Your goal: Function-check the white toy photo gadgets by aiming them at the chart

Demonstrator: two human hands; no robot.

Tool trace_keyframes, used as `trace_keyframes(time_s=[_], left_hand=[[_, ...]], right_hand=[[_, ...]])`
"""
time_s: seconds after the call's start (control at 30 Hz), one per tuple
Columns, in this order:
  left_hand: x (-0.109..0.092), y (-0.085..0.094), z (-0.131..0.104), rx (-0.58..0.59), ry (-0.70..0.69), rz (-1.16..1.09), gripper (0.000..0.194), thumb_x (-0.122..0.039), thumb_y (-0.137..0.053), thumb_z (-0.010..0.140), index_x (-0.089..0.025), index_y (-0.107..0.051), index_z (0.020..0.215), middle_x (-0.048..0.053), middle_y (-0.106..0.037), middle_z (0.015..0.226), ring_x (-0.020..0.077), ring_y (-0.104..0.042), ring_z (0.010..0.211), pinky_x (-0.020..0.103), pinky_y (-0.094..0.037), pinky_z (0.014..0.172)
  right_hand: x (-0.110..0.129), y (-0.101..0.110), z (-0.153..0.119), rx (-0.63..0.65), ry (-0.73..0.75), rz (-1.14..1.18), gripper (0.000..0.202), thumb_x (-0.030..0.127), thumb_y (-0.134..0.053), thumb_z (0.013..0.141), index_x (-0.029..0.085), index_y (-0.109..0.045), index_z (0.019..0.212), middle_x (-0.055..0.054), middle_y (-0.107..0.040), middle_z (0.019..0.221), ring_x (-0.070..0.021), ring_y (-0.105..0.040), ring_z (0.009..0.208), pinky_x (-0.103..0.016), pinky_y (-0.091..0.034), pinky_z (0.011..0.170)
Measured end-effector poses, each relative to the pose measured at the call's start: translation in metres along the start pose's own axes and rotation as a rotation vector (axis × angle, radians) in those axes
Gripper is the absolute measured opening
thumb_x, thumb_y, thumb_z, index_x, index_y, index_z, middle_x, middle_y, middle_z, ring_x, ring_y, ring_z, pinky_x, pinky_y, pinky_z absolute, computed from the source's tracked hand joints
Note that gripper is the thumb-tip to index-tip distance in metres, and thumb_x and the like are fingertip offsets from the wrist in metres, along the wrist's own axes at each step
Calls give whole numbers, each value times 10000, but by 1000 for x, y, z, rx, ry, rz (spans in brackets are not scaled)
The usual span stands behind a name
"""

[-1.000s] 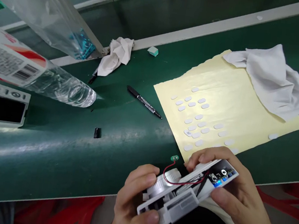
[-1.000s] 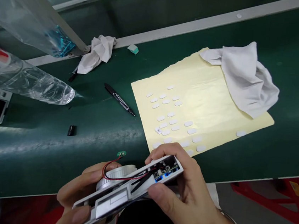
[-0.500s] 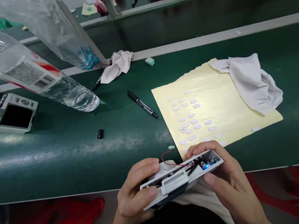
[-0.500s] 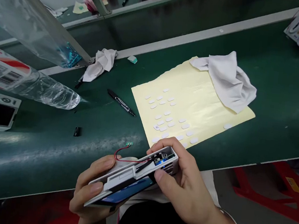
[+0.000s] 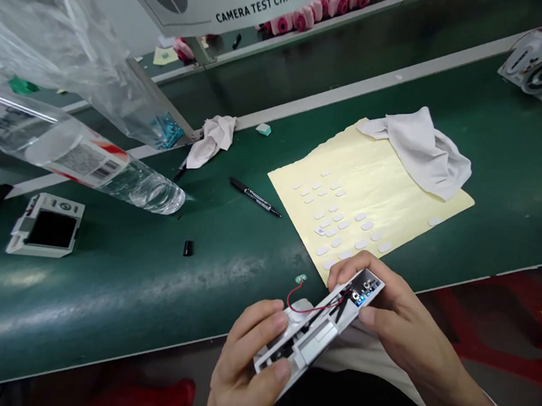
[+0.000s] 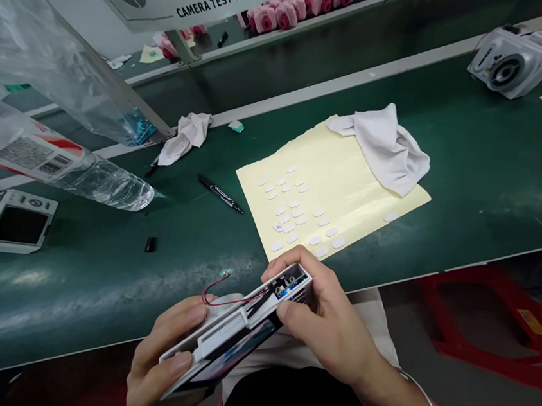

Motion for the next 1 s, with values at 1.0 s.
trace_keyframes(time_s=[1.0], left_hand=[[47, -9, 1, -84, 604, -244, 719, -492, -840, 646, -271, -537, 1259, 90, -687, 1133, 250, -693, 1005, 338, -580, 862]], right_hand=[[-21, 1, 15, 69, -192, 214, 330, 349, -621, 893, 356, -508, 1202, -51, -511, 1316, -172, -610, 889, -226, -590, 607]])
Point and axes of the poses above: each hand's wrist, its own z-axis towards the middle knuckle, its own y-axis out of the back of the hand, x = y × z, the point moved 5 cm from there along z, towards the middle knuckle
